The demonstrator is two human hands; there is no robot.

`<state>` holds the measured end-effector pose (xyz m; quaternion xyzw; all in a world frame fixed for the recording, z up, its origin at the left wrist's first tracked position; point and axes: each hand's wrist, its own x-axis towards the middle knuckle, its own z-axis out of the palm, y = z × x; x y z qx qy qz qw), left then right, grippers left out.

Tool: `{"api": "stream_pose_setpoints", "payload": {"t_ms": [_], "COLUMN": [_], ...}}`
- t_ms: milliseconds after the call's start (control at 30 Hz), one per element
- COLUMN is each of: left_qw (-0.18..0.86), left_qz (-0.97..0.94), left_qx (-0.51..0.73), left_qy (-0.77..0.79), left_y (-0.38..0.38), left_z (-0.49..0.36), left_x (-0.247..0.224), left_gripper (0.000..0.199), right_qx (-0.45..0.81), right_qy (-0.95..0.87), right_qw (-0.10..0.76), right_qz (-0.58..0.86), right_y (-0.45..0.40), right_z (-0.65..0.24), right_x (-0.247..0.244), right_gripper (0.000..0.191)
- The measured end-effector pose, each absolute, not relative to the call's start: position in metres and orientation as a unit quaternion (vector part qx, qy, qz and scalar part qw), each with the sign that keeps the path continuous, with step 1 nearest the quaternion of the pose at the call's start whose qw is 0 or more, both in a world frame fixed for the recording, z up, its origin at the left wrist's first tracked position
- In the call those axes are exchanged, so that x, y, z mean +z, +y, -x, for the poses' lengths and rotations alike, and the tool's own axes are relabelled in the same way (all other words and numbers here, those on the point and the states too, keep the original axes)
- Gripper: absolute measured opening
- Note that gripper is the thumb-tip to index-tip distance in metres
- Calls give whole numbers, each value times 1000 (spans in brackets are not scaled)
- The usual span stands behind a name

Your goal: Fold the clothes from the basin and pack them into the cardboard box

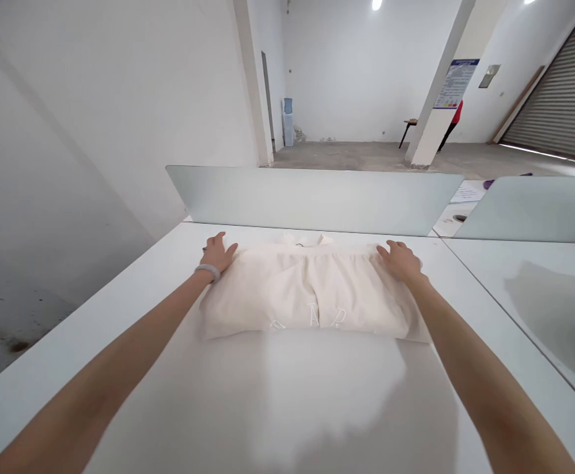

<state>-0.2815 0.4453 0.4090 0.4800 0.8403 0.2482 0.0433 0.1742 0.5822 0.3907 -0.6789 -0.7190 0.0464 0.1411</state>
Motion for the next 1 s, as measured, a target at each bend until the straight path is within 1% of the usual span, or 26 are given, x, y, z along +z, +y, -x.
{"api": "stream_pose_setpoints", "payload": {"t_ms": [100, 133, 200, 267, 367, 467, 533, 633, 733, 800, 867, 933, 1000], "left_qw": [87, 120, 202, 248, 251, 264, 274, 247, 196, 173, 156, 137, 121], "left_qz": [-481, -476, -458, -443, -453, -467, -470, -464, -461, -465, -471, -474, -465], "left_qx": [303, 309, 320, 315, 313, 335, 351, 382, 420, 435, 443, 448, 456], "left_qy": [818, 815, 804, 802, 796, 775, 762, 760, 757, 751, 747, 746, 749], "left_y": [395, 375, 336, 302, 272, 265, 268, 274, 274, 272, 271, 272, 275], "left_z": [299, 304, 310, 307, 292, 273, 263, 251, 239, 232, 228, 226, 229], "left_x": [409, 407, 402, 397, 394, 393, 390, 383, 377, 375, 374, 373, 374], "left_gripper": [51, 49, 52, 56, 59, 59, 58, 53, 46, 43, 39, 31, 23], "right_qx": [100, 121, 172, 217, 246, 256, 279, 314, 284, 257, 242, 226, 205], "right_qy": [-739, -733, -708, -679, -656, -667, -673, -662, -649, -653, -662, -666, -660], "right_qw": [157, 167, 189, 207, 204, 191, 207, 281, 361, 368, 353, 348, 360], "right_qz": [648, 648, 658, 670, 684, 673, 653, 620, 606, 610, 615, 620, 626], "right_y": [551, 537, 506, 476, 440, 423, 421, 424, 426, 425, 422, 420, 420], "right_z": [-222, -238, -264, -278, -278, -266, -258, -251, -246, -244, -242, -239, -236], "right_x": [396, 395, 389, 382, 374, 374, 377, 376, 368, 361, 355, 354, 355], "right_gripper": [49, 48, 49, 53, 56, 49, 45, 42, 39, 39, 38, 37, 37]}}
